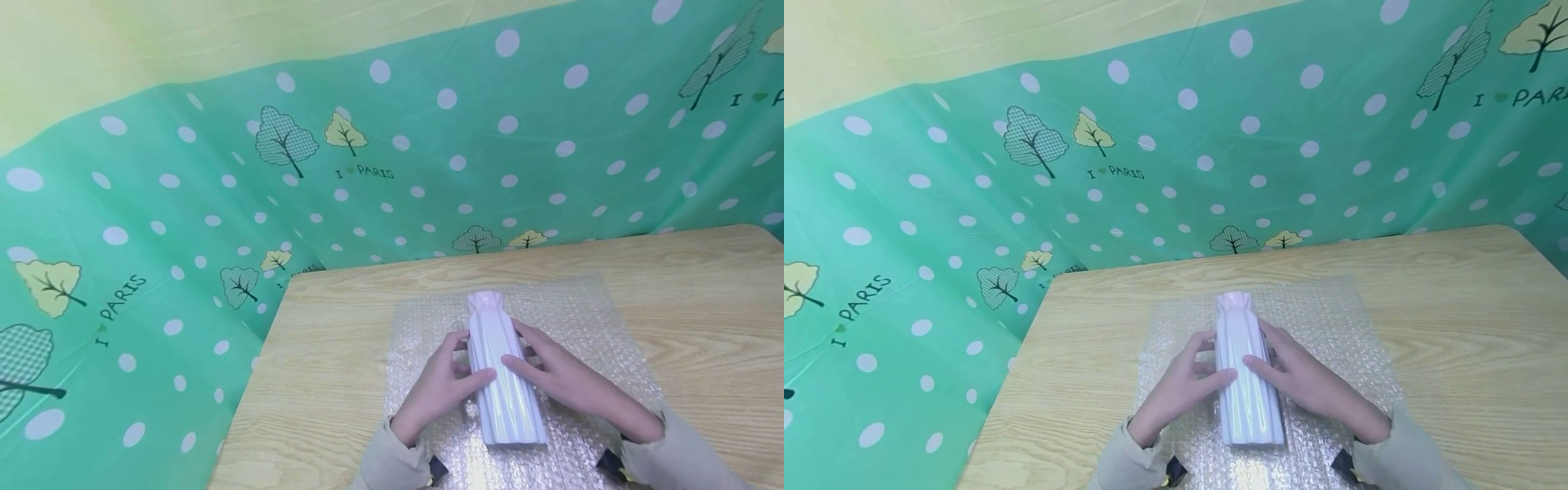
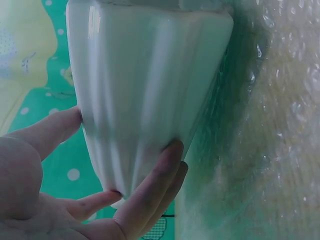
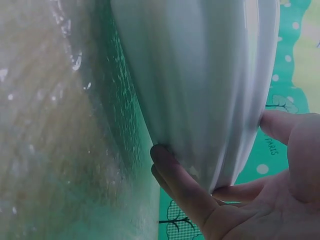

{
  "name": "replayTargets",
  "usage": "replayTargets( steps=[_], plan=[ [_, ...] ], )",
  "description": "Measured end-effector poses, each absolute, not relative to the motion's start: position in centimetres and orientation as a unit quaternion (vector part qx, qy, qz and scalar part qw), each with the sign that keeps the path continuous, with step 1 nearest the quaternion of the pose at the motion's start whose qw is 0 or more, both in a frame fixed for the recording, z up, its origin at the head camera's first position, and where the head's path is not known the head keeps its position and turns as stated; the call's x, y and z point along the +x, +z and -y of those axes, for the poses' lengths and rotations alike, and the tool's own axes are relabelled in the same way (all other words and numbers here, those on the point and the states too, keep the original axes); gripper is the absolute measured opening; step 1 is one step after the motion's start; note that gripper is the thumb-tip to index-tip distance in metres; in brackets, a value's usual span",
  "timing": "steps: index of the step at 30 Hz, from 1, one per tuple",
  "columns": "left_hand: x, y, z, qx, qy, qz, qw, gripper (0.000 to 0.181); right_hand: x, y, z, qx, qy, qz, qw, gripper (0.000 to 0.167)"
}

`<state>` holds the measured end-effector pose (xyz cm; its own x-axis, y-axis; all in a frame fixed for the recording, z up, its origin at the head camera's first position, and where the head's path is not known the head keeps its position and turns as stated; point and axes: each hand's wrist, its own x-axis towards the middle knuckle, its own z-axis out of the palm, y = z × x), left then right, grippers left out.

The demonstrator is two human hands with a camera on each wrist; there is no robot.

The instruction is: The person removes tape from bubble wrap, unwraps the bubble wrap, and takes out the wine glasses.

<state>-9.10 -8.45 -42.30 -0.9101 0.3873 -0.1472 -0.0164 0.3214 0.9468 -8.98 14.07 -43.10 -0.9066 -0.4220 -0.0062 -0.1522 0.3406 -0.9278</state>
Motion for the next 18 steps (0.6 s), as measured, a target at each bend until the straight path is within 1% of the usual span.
replayTargets(
  steps=[6,10,15,18],
  plan=[
    [-9.0,-42.1,8.5,0.105,0.578,-0.793,0.162,0.071,-8.6,-42.7,-14.0,-0.173,-0.521,-0.83,0.095,0.076],
    [-8.8,-41.8,8.5,0.108,0.575,-0.798,0.145,0.075,-8.4,-42.6,-14.0,-0.183,-0.535,-0.821,0.076,0.076],
    [-8.6,-41.5,8.4,0.12,0.581,-0.796,0.119,0.08,-8.3,-42.3,-14.0,-0.194,-0.555,-0.806,0.065,0.077],
    [-8.5,-41.3,8.3,0.115,0.593,-0.789,0.112,0.082,-8.2,-42.0,-14.0,-0.194,-0.559,-0.804,0.059,0.077]
  ],
)
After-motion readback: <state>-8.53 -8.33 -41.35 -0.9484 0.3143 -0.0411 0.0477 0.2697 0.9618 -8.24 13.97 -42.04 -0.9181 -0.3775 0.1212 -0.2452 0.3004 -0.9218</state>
